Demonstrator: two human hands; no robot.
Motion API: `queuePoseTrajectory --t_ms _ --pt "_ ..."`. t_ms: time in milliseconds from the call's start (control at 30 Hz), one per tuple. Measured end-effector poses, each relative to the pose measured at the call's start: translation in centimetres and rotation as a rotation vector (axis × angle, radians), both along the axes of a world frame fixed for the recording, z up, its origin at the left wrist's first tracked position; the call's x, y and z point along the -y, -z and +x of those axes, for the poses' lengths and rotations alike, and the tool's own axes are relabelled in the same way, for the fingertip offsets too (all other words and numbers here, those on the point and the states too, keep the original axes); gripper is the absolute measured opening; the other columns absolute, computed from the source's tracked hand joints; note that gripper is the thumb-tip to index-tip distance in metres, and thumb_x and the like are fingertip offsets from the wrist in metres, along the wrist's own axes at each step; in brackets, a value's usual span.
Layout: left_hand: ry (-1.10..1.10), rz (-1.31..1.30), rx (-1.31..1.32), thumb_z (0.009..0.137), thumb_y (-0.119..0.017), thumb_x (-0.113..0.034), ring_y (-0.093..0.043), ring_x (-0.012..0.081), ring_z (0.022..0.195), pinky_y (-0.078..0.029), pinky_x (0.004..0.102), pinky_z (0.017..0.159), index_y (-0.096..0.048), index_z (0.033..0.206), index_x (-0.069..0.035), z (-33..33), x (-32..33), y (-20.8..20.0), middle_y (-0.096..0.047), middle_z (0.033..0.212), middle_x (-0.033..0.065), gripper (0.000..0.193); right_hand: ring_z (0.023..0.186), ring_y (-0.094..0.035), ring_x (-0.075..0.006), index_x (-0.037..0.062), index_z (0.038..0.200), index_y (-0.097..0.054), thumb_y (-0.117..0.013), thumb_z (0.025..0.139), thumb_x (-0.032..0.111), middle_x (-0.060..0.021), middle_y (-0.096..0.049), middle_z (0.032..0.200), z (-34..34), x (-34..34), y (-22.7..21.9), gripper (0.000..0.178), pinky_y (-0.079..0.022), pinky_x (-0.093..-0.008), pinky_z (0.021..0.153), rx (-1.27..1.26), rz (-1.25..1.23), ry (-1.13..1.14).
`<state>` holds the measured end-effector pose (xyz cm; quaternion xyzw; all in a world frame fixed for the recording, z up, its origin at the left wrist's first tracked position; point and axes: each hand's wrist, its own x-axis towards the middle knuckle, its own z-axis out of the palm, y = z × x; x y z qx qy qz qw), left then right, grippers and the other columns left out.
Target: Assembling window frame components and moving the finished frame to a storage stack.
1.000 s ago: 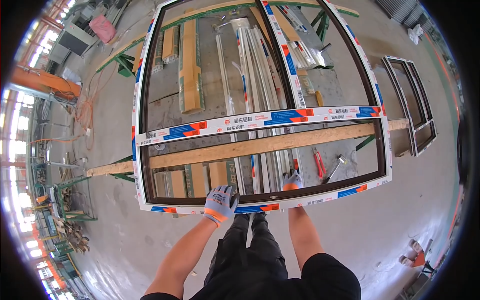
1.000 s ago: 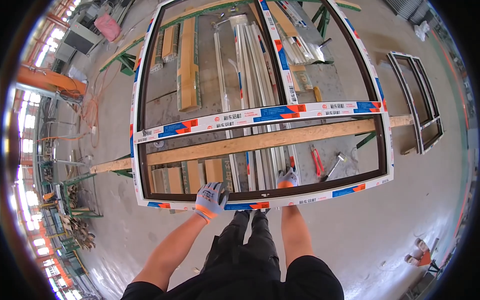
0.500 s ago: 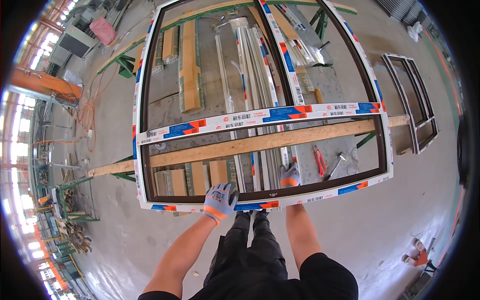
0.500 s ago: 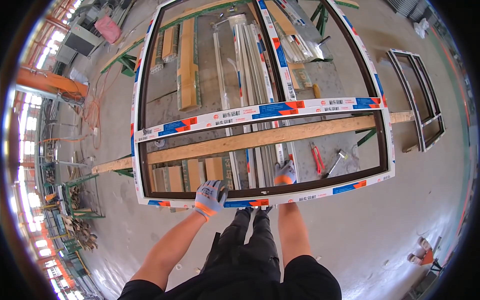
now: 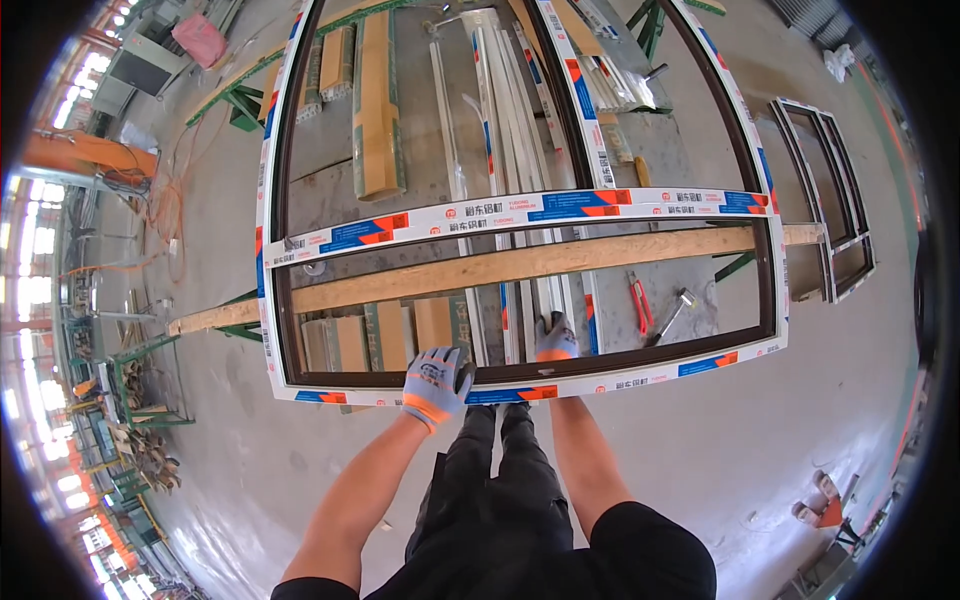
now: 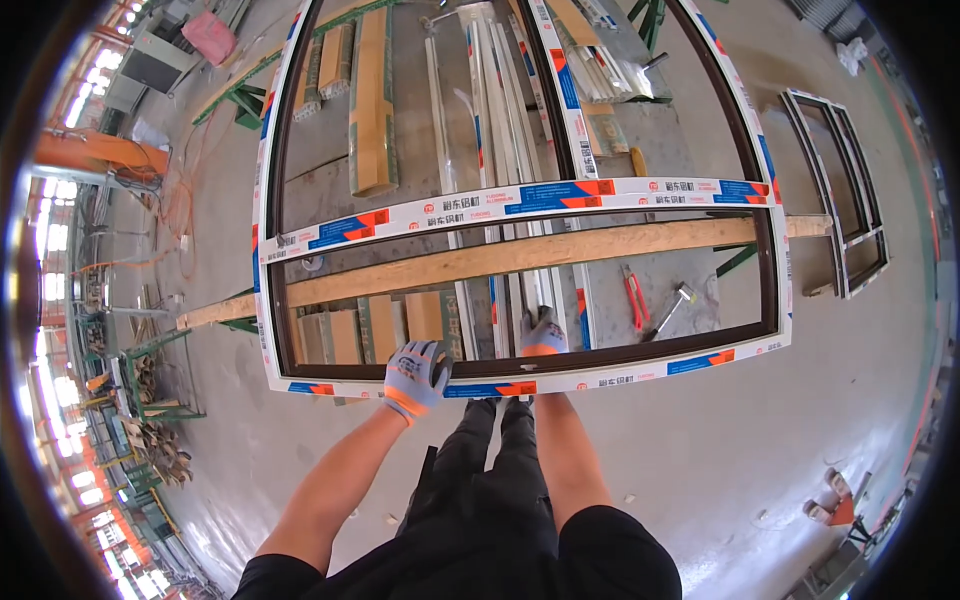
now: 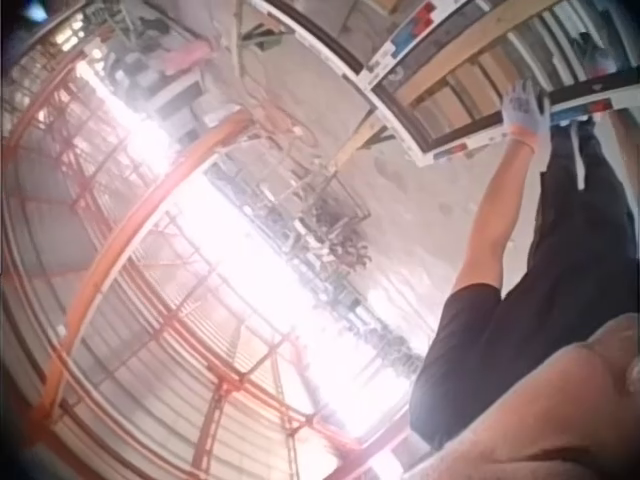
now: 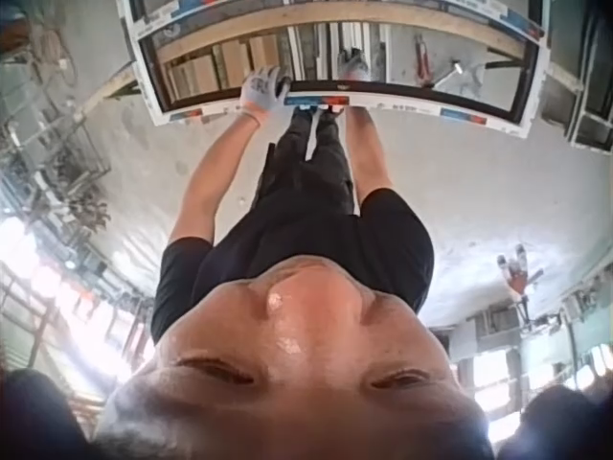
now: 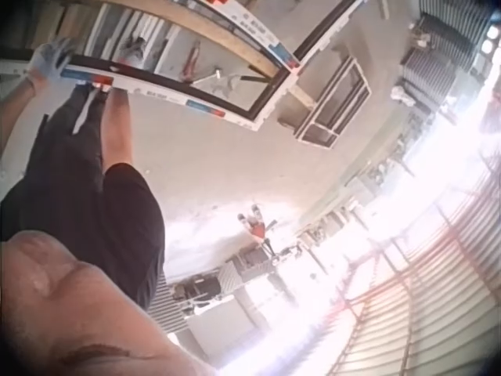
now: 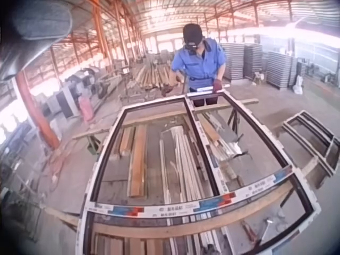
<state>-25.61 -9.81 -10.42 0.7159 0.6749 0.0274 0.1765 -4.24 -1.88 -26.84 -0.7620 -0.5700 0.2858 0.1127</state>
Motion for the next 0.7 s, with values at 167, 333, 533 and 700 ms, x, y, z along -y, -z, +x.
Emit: queuePoseTrajectory --t_ms 167,333,533,700 --pt "-0.004 -0.032 0.039 0.084 -0.06 -0.035 -0.057 0.032 0.104 -0.045 0.0421 0.092 -0.061 0.113 -0.001 -0.1 0.0 0.2 -0.062 0.111 0.0156 0.045 0.09 -0.067 -0.036 0.0055 0.108 -0.06 -0.062 0.086 0.044 -0.0186 -0.067 0.102 -1.9 0.2 0.5 0.044 -0.054 -0.0472 0.075 0.106 -0.016 0.001" --pt "-0.01 -0.023 0.06 0.084 -0.061 -0.035 -0.057 0.0315 0.103 -0.046 0.0423 0.091 -0.061 0.111 -0.002 -0.5 -0.4 -0.1 -0.062 0.109 0.0147 0.043 0.091 -0.065 -0.0324 0.0095 0.106 -0.062 -0.068 0.081 0.046 -0.0149 -0.065 0.104 -1.2 0.6 1.7 0.045 -0.053 -0.0453 0.075 0.225 -0.009 -0.136" --pt "-0.024 -0.017 0.069 0.083 -0.062 -0.029 -0.058 0.0334 0.102 -0.045 0.0435 0.092 -0.061 0.11 -0.004 -1.9 0.0 0.1 -0.063 0.108 0.0148 0.036 0.094 -0.063 -0.0362 0.0087 0.105 -0.062 -0.065 0.086 0.037 -0.0162 -0.063 0.099 1.0 -0.2 2.5 0.034 -0.05 -0.0462 0.079 0.028 0.085 -0.029" --pt "-0.008 0.006 0.091 0.083 -0.062 -0.03 -0.058 0.033 0.101 -0.045 0.0431 0.092 -0.061 0.11 -0.004 -1.3 -0.5 -0.2 -0.063 0.106 0.0147 0.037 0.096 -0.063 -0.0367 0.0051 0.106 -0.063 -0.058 0.089 0.025 -0.0179 -0.066 0.102 5.1 -0.7 9.4 0.027 -0.051 -0.0453 0.082 0.16 0.146 0.025"
